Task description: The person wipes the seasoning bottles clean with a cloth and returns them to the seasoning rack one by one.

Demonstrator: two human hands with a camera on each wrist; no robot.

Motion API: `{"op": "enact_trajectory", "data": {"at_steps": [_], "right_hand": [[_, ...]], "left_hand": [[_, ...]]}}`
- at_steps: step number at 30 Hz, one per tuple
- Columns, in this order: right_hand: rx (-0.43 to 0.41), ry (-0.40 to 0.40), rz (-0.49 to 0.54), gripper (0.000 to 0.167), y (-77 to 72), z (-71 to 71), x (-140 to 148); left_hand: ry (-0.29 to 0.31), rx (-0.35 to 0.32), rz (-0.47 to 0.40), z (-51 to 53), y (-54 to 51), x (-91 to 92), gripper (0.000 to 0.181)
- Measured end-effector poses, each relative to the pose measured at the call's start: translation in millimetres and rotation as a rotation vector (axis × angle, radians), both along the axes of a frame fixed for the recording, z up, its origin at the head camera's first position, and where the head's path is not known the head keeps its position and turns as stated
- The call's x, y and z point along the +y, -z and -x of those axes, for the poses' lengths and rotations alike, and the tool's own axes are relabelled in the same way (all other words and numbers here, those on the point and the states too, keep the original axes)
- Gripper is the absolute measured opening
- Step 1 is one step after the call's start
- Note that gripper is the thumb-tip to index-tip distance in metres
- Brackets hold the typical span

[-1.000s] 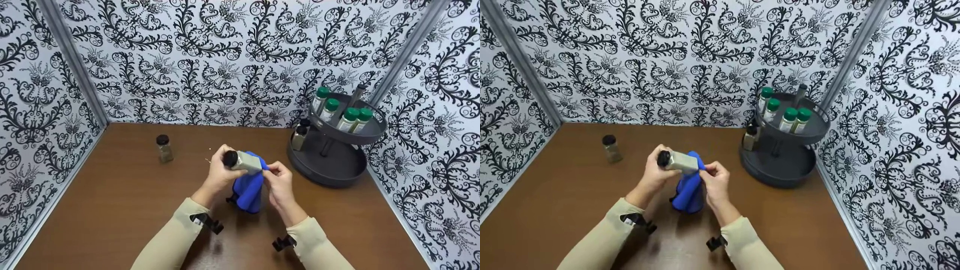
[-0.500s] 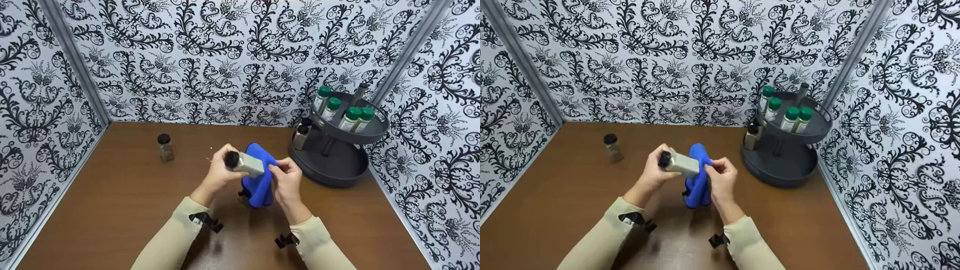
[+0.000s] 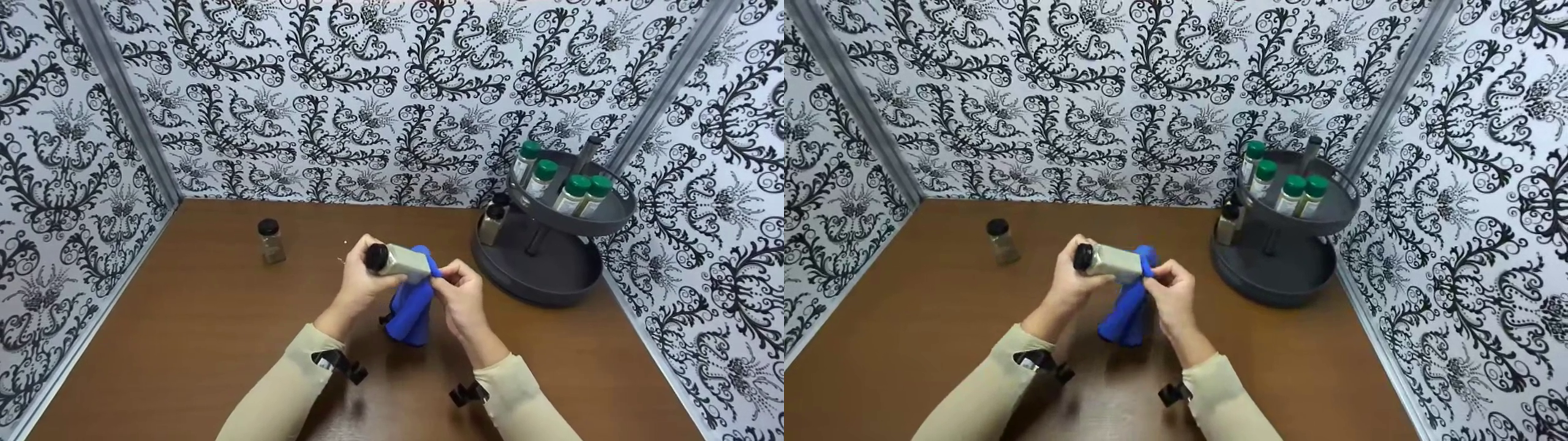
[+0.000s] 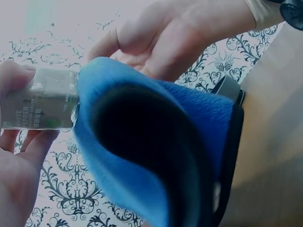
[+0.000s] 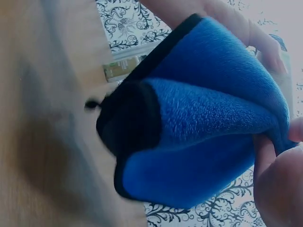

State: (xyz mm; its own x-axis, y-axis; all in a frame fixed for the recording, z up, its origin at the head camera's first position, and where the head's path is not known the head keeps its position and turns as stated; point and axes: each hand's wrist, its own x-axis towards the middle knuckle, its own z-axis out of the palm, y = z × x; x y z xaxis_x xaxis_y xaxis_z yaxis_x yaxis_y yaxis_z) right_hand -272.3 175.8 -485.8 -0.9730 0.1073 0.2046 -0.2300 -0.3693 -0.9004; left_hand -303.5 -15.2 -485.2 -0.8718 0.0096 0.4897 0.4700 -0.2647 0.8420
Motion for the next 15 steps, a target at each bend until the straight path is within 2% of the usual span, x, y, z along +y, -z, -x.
{"op": "enact_trajectory", "data": {"at_steps": [4,8,11,13,15], "right_hand": [[0.012,-0.001,-0.041,0.033,-0.9,-1.9,0],[0.01,-0.061,-0.033,0.035,-0.6,-2.2,2],[-0.004,-0.152,0.009,0.033,1.4,1.2,5],[-0.051,-0.193,0.019,0.031,7.9,8.5,8],[-0.123,-0.193,-0.035,0.027,19.1,19.1,14]], "left_hand": [[-0.011,-0.026,-0.011,4.7,1.0,-7.4,0.048],[-0.025,-0.121,-0.026,9.5,-7.5,-16.6,0.047],[-0.077,-0.207,-0.059,11.8,-16.9,-24.8,0.047],[-0.123,-0.25,-0.077,12.9,-21.8,-30.0,0.046],[-0.165,-0.281,-0.089,13.7,-24.3,-34.0,0.045]]}}
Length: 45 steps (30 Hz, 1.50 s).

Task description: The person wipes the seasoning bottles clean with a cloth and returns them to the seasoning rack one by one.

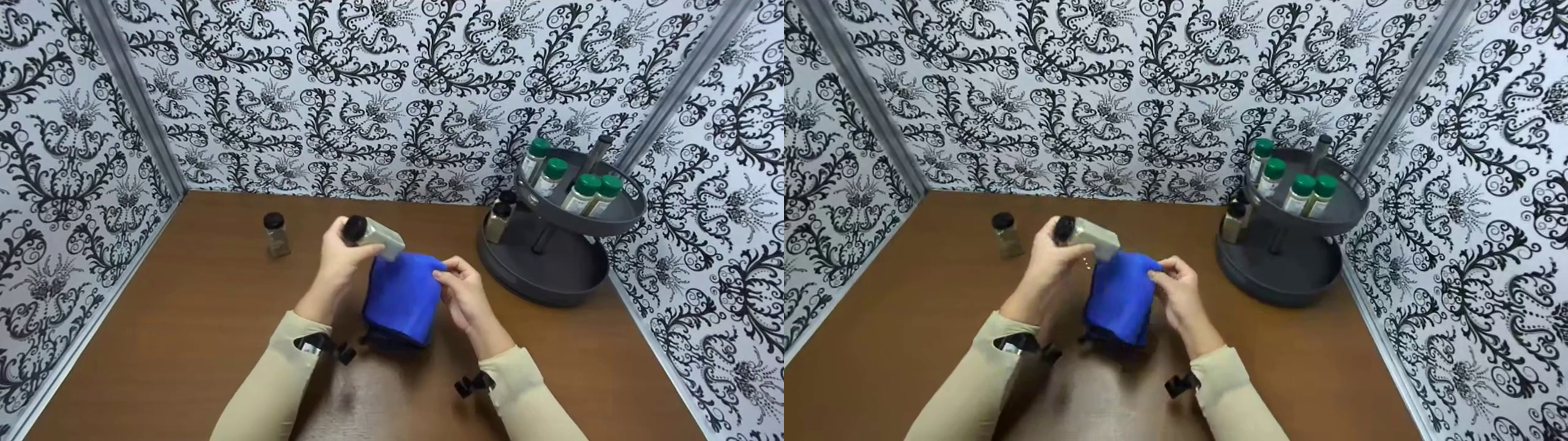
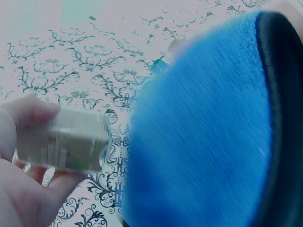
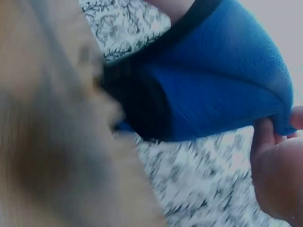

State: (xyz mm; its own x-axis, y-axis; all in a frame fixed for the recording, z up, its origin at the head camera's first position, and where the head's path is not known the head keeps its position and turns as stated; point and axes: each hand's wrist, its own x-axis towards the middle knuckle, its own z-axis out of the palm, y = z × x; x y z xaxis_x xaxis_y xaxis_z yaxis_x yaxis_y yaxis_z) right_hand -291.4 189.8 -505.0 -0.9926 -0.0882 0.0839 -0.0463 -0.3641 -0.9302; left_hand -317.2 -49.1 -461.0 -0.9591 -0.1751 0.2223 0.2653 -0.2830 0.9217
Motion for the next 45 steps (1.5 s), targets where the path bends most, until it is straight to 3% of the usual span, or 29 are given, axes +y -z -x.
{"op": "enact_trajectory", "data": {"at_steps": [2,6,10,12,14,18,20,23,26,30,34,38,42,45], "right_hand": [[-0.069,0.031,-0.126,0.023,13.3,11.3,9],[-0.145,0.096,-0.474,0.018,37.2,29.3,31],[-0.143,0.098,-0.777,0.028,42.5,37.5,50],[-0.091,0.097,-0.916,0.032,36.7,38.6,60],[0.016,0.129,-1.016,0.031,29.0,40.1,70],[0.273,0.363,-1.143,0.022,15.5,43.2,95],[0.342,0.477,-1.19,0.022,12.4,45.0,109],[0.328,0.505,-1.302,0.034,13.7,47.8,126],[0.24,0.412,-1.42,0.046,19.9,50.2,140],[0.149,0.353,-1.476,0.044,26.6,50.3,148],[0.108,0.386,-1.459,0.037,27.8,51.3,154],[0.099,0.446,-1.452,0.029,28.6,51.4,161],[0.125,0.484,-1.432,0.019,29.9,49.3,165],[0.14,0.469,-1.413,0.015,30.2,48.7,166]], "left_hand": [[-0.025,-0.021,0.0,1.2,-1.4,-0.4,0.044],[-0.042,-0.053,0.017,2.1,0.2,3.1,0.044],[-0.041,-0.062,0.025,1.2,5.7,11.0,0.045],[-0.037,-0.061,0.027,0.4,9.9,16.6,0.045],[-0.03,-0.058,0.034,-0.8,14.1,23.1,0.046],[-0.009,-0.049,0.087,-4.4,22.7,38.1,0.046],[-0.002,-0.042,0.134,-5.9,25.4,45.2,0.046],[-0.005,-0.03,0.216,-6.9,26.7,54.6,0.046],[0.004,0.002,0.294,-7.8,24.8,65.9,0.047],[0.045,0.061,0.351,-7.1,20.1,90.7,0.045],[0.104,0.09,0.366,2.2,12.1,126.3,0.045],[0.149,0.093,0.37,17.8,6.7,161.7,0.045],[0.147,0.071,0.39,32.3,8.3,190.6,0.04],[0.12,0.046,0.425,41.8,11.2,207.4,0.038]]}}
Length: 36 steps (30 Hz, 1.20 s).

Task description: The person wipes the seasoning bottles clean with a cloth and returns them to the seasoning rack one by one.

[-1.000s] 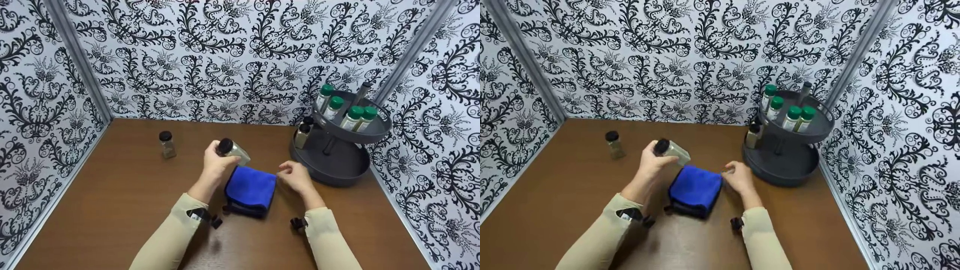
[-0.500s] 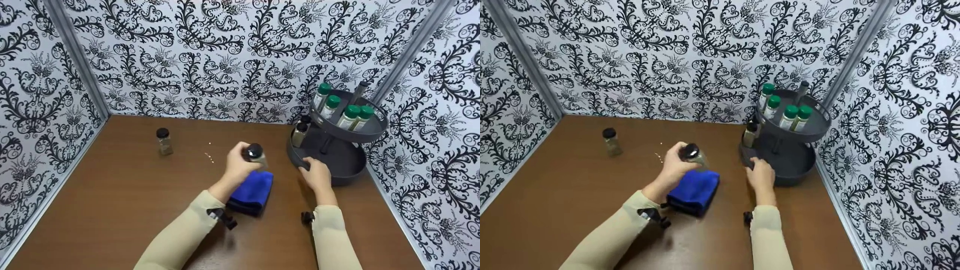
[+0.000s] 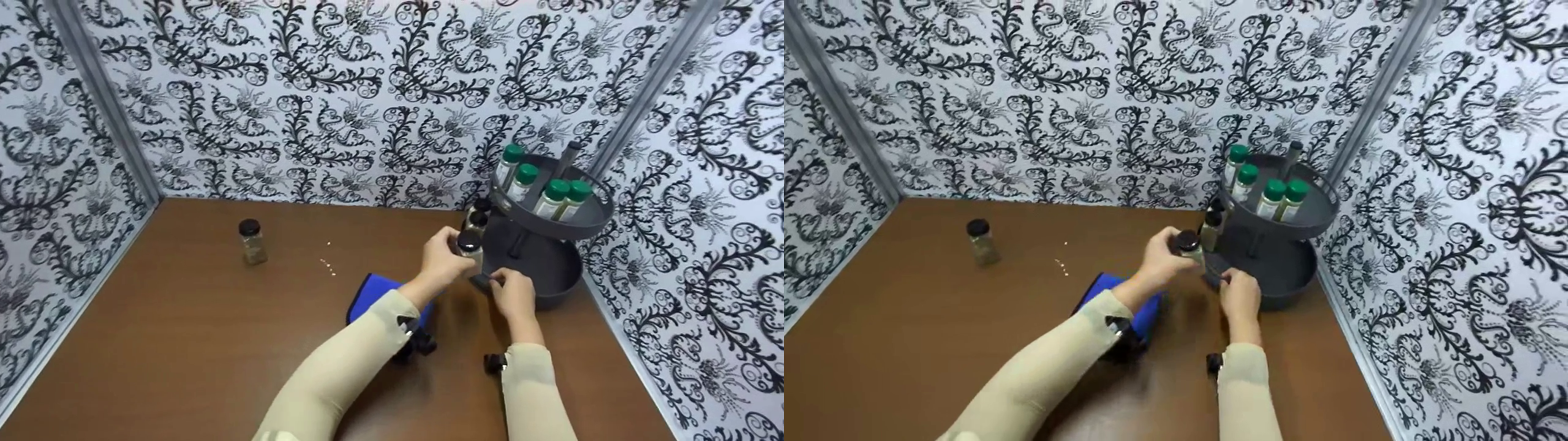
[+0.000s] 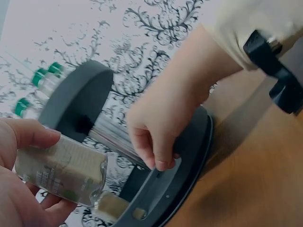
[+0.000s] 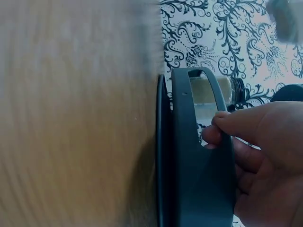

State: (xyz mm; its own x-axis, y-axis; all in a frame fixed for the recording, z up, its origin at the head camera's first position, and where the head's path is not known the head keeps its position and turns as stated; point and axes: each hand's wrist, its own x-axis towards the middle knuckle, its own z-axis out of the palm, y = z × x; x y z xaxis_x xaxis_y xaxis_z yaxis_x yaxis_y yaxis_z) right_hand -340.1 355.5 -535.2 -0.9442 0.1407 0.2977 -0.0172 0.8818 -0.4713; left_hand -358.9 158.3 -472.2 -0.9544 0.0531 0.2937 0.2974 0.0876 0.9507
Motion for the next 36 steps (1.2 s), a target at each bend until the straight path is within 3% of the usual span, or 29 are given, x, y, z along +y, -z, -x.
{"op": "enact_trajectory", "data": {"at_steps": [9,15,20,25,30,36], "right_hand": [[-0.021,-0.032,0.007,0.008,1.7,-3.6,3],[-0.027,-0.038,0.015,0.007,5.2,-9.1,7],[0.0,-0.036,0.044,0.005,4.5,-7.5,10],[-0.006,-0.04,0.078,0.005,3.0,-5.6,16],[-0.003,-0.035,0.078,0.005,1.3,-7.0,23],[-0.001,-0.043,0.089,0.005,0.8,-7.7,20]], "left_hand": [[-0.125,-0.005,0.072,31.3,7.3,33.8,0.039],[-0.156,-0.034,0.087,49.6,24.2,50.8,0.042],[-0.184,-0.055,0.082,64.0,34.7,54.2,0.041],[-0.198,-0.059,0.079,70.7,38.4,55.1,0.041],[-0.18,-0.116,0.056,71.6,42.5,63.2,0.04],[-0.221,-0.099,0.141,74.2,49.2,66.1,0.042]]}}
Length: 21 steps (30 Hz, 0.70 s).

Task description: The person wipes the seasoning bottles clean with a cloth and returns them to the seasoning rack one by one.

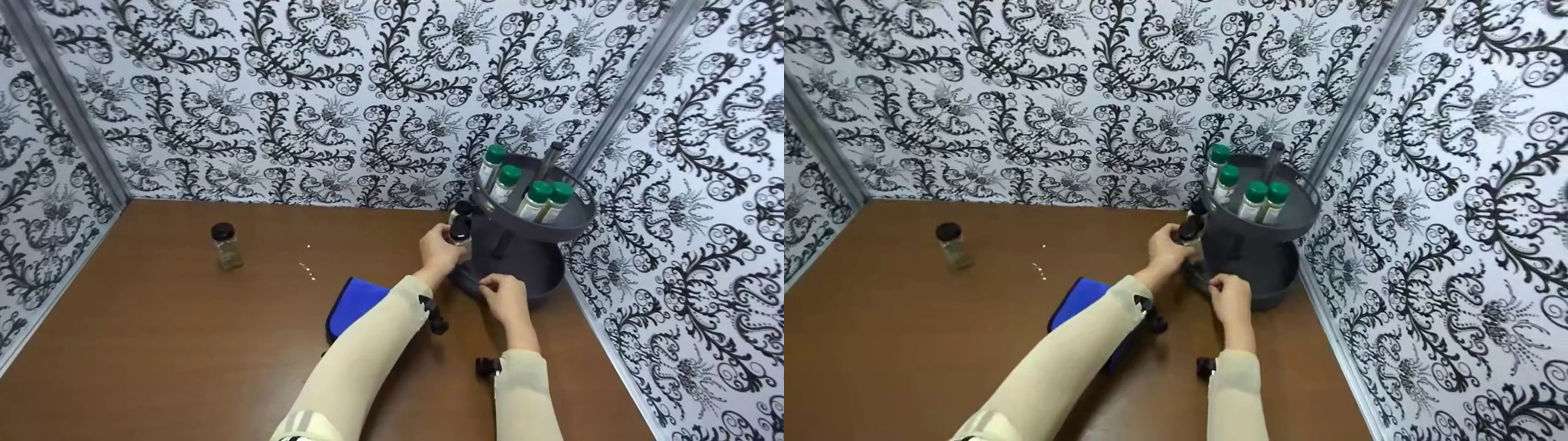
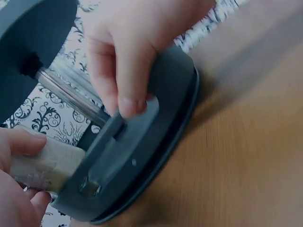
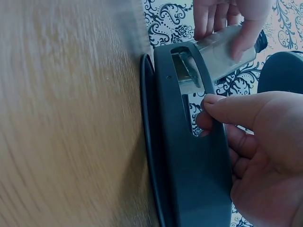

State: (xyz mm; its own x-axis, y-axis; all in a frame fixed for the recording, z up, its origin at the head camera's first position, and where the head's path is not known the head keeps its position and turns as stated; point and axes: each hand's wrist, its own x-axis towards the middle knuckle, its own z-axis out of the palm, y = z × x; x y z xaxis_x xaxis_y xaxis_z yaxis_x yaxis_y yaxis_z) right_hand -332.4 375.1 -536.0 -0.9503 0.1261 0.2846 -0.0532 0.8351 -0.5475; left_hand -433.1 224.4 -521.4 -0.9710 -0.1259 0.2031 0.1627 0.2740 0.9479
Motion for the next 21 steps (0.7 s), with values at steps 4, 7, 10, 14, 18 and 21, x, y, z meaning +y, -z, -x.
{"op": "enact_trajectory", "data": {"at_steps": [4,7,10,14,18,21], "right_hand": [[-0.003,0.002,0.005,0.005,-0.4,3.2,0.7],[0.001,0.001,-0.001,0.006,0.6,3.7,-1.7],[0.003,-0.005,-0.005,0.007,0.7,3.5,-3.0],[0.01,-0.011,-0.005,0.007,-0.2,3.5,-4.5],[0.021,-0.007,-0.004,0.007,0.0,3.3,-4.2],[0.023,-0.003,-0.002,0.007,1.6,3.5,-2.1]], "left_hand": [[-0.006,0.001,0.089,3.5,2.0,3.0,0.044],[-0.006,0.021,0.157,2.5,4.9,1.9,0.042],[-0.017,0.042,0.224,0.1,5.9,2.5,0.038],[-0.015,0.057,0.275,-1.2,6.3,2.5,0.031],[-0.01,0.069,0.261,-1.2,6.5,1.4,0.031],[-0.008,0.075,0.231,-3.0,5.6,-0.5,0.038]]}}
